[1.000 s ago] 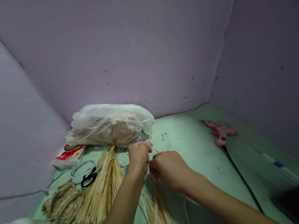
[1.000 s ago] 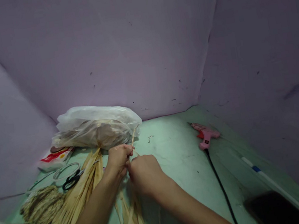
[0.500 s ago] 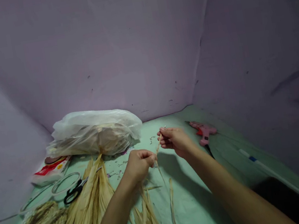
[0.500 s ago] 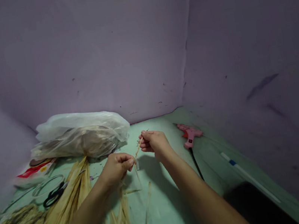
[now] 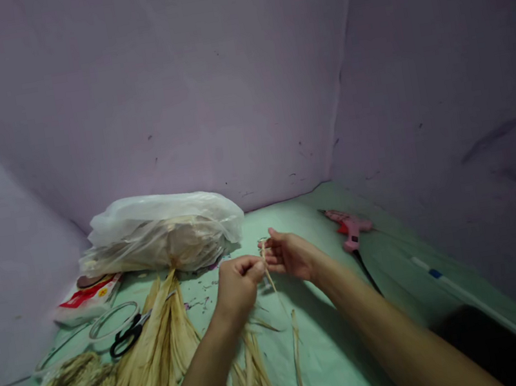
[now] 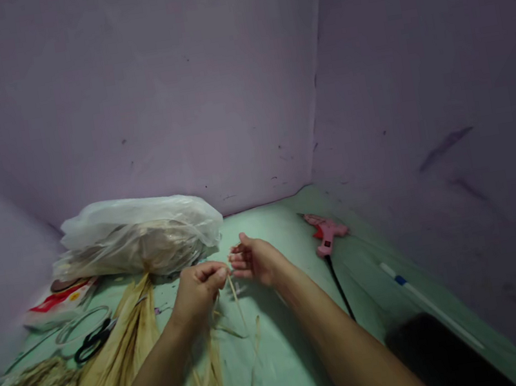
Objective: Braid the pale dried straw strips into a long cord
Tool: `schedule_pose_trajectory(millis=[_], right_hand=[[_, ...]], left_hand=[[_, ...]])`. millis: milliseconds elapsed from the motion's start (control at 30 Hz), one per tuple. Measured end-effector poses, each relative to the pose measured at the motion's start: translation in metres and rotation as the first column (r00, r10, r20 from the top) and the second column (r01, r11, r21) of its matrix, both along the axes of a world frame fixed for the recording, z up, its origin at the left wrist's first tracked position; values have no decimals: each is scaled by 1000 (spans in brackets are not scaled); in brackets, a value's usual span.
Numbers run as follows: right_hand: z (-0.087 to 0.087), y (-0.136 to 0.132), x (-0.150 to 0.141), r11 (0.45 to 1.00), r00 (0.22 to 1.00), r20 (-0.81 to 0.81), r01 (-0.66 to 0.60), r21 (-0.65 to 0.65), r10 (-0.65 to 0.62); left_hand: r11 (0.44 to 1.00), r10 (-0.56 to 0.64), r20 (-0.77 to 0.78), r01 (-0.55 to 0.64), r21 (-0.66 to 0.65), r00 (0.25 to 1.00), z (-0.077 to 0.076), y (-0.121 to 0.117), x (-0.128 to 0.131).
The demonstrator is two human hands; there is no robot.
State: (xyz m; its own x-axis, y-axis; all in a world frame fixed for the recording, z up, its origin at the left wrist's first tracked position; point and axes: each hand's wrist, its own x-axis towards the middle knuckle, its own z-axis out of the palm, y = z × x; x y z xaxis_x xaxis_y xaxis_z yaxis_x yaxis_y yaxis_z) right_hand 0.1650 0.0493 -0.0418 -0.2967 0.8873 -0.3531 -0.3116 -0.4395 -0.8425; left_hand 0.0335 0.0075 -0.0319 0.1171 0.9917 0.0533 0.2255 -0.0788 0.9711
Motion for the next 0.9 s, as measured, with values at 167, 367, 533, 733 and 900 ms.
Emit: schedule_pose_trajectory(millis=[167,367,533,733,900], right_hand=[[21,-20,-9,974,976,-65,-214,-69,210],[23,-30,-21,982,973,179,-165,90,147],[19,-28,-24,986,965,255,-102,133,65],[11,-25,-28,995,959,279,23,100,-50],[4,-21,-29,973,924,325,150,177,-201]], left_hand=[[971,218,132,-201,-131,967,2,9,-12],[977,171,128,-153,-146,977,2,6,-8],[984,137,132,-120,-129,982,-1,7,-8],[982,173,25,-170,-77,985,-4,13,-15],[974,226,-390,-195,118,893,4,15,-26]])
